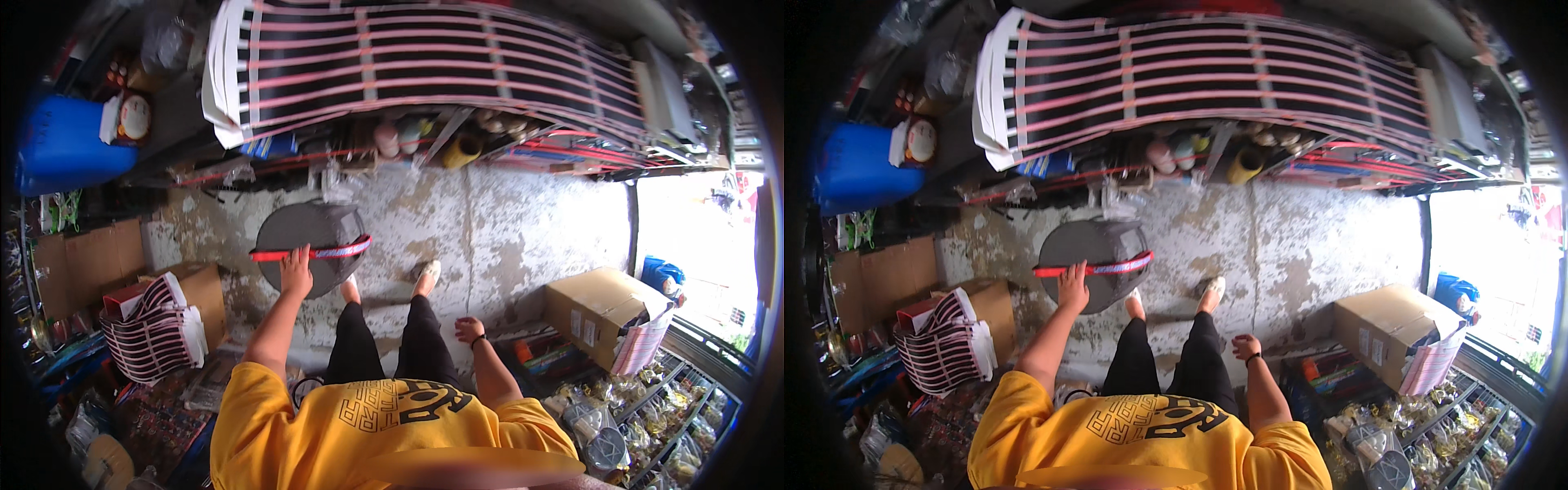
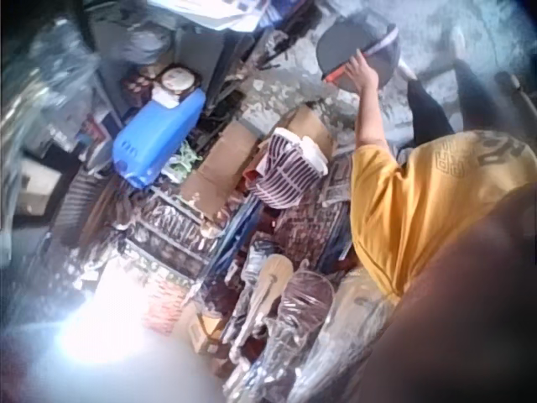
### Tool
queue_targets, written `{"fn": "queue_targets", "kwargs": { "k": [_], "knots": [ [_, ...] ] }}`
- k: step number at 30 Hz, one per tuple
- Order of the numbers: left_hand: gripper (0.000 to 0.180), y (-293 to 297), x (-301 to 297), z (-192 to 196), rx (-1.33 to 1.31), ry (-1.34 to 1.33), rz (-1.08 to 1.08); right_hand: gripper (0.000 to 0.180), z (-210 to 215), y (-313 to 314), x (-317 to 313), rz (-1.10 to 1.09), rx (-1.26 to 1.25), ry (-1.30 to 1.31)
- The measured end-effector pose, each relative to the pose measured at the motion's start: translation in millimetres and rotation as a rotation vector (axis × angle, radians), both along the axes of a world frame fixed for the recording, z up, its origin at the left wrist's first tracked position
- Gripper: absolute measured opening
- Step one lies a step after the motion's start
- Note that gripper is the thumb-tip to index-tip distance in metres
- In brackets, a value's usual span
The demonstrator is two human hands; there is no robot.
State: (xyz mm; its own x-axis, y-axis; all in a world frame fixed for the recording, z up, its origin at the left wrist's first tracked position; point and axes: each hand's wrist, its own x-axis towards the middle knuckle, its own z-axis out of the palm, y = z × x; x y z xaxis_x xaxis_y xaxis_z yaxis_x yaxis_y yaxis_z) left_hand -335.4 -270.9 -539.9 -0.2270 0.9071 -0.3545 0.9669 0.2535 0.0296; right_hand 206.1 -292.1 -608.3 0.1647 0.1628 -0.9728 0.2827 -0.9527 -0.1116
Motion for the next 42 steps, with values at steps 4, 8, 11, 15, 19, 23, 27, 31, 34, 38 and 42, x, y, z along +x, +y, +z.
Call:
{"fn": "queue_targets", "kwargs": {
  "k": [4,8,11,15,19,23,27,31,34,38,42],
  "knots": [
    [0.079,30,61,35,0.119,-0.053,0.088,0.026,31,14,57,-0.023,0.068,0.044],
    [0.074,79,121,84,0.364,-0.197,0.072,0.026,57,24,124,-0.227,0.175,0.028],
    [0.068,115,161,123,0.563,-0.327,-0.017,0.026,69,21,161,-0.358,0.275,-0.001],
    [0.066,171,184,166,0.715,-0.403,-0.228,0.019,56,23,178,-0.368,0.323,-0.12],
    [0.056,227,195,194,0.901,-0.546,-0.34,0.011,35,59,165,-0.266,0.237,0.021],
    [0.046,273,206,222,0.73,-0.839,-0.239,0.026,41,131,117,0.255,0.373,-0.158],
    [0.037,330,202,262,0.555,-0.968,-0.247,0.027,81,223,77,0.535,0.615,-0.266],
    [0.022,386,214,314,0.517,-1.066,-0.258,0.022,143,305,46,-0.033,0.838,-0.074],
    [0.021,412,241,344,0.489,-1.155,-0.346,0.021,196,350,43,-0.169,1.16,-0.025],
    [0.018,440,288,360,0.527,-1.199,-0.415,0.014,265,423,70,-0.277,1.478,-0.04],
    [0.019,462,327,357,0.42,-1.231,-0.363,0.014,318,523,109,-0.181,1.608,-0.37]
  ]
}}
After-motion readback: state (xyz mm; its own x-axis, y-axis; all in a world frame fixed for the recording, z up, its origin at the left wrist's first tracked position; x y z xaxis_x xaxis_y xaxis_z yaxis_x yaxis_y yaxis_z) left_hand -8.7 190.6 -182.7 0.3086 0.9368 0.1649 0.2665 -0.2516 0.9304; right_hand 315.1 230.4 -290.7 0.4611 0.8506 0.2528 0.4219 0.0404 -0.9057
